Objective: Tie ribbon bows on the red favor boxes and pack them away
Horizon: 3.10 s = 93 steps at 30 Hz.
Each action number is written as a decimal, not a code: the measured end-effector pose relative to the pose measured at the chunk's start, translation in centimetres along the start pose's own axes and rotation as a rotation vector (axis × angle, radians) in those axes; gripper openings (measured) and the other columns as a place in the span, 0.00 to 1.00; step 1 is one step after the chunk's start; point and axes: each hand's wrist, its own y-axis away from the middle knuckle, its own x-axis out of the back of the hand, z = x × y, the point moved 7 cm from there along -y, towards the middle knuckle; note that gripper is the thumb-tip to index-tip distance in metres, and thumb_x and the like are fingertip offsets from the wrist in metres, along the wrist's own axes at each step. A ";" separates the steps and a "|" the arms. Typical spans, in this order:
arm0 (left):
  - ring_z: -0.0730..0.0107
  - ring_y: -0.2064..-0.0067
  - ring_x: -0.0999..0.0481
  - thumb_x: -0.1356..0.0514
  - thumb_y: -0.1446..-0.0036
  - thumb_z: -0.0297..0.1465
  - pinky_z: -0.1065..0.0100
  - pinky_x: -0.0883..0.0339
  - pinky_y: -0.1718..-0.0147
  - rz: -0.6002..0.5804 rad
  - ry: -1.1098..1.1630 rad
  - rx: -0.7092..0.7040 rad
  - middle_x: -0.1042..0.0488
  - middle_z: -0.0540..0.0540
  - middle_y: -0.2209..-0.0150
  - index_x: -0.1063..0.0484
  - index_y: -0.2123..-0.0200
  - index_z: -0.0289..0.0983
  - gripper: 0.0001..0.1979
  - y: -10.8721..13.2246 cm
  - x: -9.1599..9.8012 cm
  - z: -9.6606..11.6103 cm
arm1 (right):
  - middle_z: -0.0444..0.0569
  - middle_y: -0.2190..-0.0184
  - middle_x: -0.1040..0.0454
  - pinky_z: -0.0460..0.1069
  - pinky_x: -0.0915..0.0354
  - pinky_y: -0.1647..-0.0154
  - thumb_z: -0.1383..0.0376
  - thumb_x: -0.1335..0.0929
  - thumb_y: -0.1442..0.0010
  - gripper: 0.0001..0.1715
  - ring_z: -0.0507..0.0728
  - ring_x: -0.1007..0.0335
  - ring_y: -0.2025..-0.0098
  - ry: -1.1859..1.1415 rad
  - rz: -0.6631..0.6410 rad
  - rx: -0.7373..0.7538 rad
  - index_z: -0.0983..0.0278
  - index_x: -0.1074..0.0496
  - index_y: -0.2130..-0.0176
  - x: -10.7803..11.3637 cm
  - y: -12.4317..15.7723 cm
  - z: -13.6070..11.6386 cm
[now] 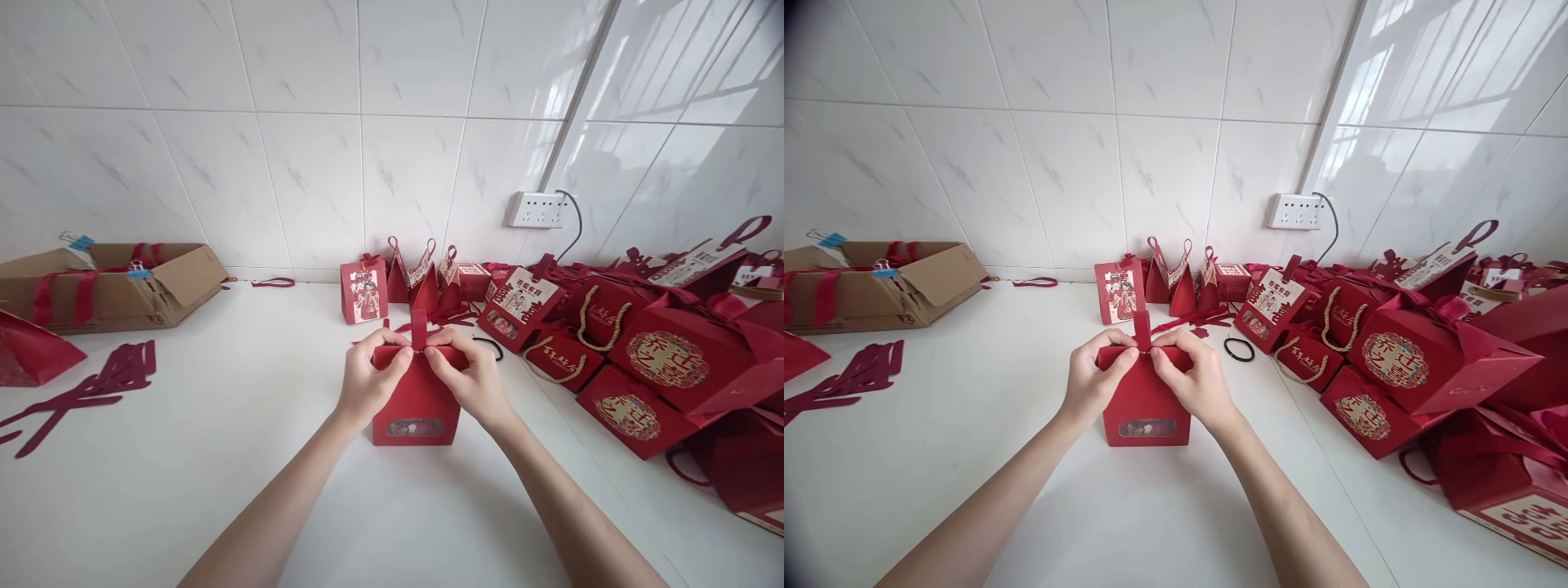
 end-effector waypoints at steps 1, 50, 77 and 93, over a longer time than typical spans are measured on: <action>0.71 0.70 0.27 0.42 0.48 0.33 0.71 0.33 0.69 -0.001 0.002 0.000 0.26 0.49 0.73 0.30 0.73 0.37 0.05 0.0 0.0 0.0 | 0.44 0.72 0.27 0.45 0.35 0.68 0.65 0.35 0.42 0.06 0.52 0.32 0.69 0.002 0.003 -0.001 0.62 0.30 0.70 0.0 0.0 0.0; 0.70 0.71 0.27 0.38 0.53 0.32 0.70 0.33 0.70 -0.018 0.018 0.006 0.27 0.51 0.75 0.30 0.76 0.38 0.04 -0.1 -0.4 -0.1 | 0.43 0.77 0.33 0.48 0.37 0.72 0.63 0.31 0.45 0.09 0.52 0.35 0.72 -0.117 0.242 -0.027 0.60 0.26 0.76 0.6 -0.2 -1.0; 0.71 0.67 0.28 0.39 0.49 0.33 0.71 0.34 0.68 -0.055 0.047 0.058 0.28 0.50 0.71 0.31 0.71 0.38 0.05 0.2 -0.4 -0.7 | 0.41 0.70 0.25 0.44 0.35 0.68 0.67 0.34 0.44 0.03 0.51 0.30 0.68 -0.124 0.052 -0.067 0.61 0.29 0.69 0.3 0.3 -0.4; 0.70 0.68 0.27 0.40 0.49 0.33 0.70 0.33 0.67 -0.041 0.038 0.045 0.27 0.50 0.71 0.32 0.71 0.38 0.05 0.3 -0.4 -0.3 | 0.41 0.68 0.25 0.43 0.35 0.66 0.68 0.34 0.44 0.04 0.50 0.30 0.66 -0.135 0.025 -0.078 0.61 0.28 0.68 0.3 0.4 -0.2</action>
